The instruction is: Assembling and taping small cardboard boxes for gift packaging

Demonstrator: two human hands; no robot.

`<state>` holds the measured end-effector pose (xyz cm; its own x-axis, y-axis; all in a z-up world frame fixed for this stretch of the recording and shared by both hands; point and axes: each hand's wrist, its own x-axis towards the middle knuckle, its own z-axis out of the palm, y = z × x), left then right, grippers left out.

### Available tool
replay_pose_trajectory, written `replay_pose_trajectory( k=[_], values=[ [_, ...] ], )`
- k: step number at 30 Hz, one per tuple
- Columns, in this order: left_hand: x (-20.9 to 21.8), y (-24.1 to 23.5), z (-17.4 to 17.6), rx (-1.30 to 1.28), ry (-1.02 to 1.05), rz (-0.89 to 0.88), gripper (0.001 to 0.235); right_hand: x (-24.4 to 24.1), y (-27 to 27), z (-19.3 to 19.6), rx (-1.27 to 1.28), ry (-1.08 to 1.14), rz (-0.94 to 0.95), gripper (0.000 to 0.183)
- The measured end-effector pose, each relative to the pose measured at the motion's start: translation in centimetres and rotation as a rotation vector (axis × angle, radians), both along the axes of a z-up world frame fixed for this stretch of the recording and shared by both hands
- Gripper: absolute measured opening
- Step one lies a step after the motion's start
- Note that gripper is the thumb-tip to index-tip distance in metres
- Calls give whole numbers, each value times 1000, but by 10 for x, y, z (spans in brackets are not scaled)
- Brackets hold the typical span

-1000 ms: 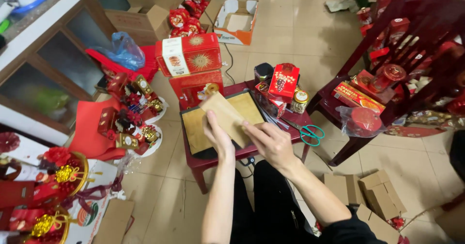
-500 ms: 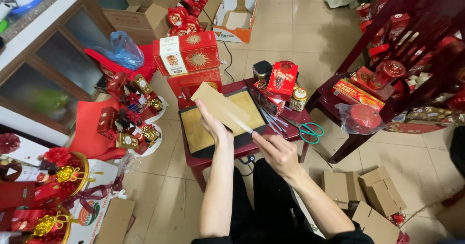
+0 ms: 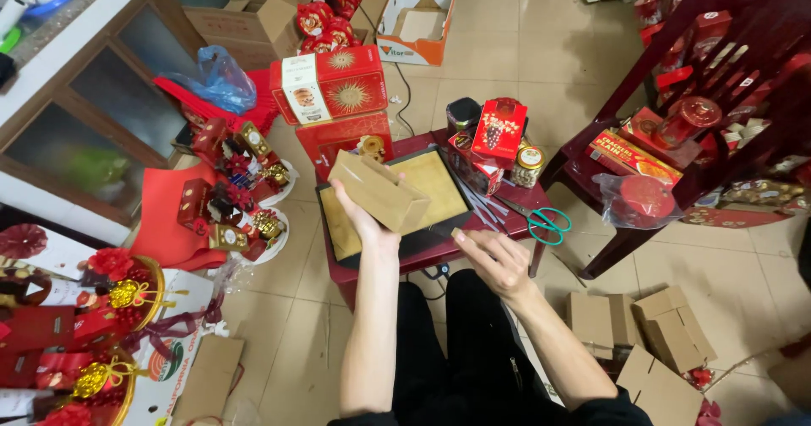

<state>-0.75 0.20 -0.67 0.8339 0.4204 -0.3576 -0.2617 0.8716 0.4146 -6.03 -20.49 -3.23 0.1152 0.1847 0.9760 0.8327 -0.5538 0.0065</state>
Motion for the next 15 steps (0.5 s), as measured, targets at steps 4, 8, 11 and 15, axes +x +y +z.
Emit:
replay_pose_trajectory(
  k=[4, 8, 11, 15],
  values=[
    [-6, -6, -1, -142, -30, -112, 80, 14, -1, -8, 20, -63, 32, 12],
    [-17, -22, -8, -242, 39, -200, 87, 33, 1, -25, 37, -129, 17, 12],
    [-26, -33, -3, -182, 50, -303, 88, 38, 5, -26, 72, -169, 26, 12],
    [-38, -35, 10, -114, 35, -405, 78, 32, 9, -57, 131, -110, 29, 12]
  ],
)
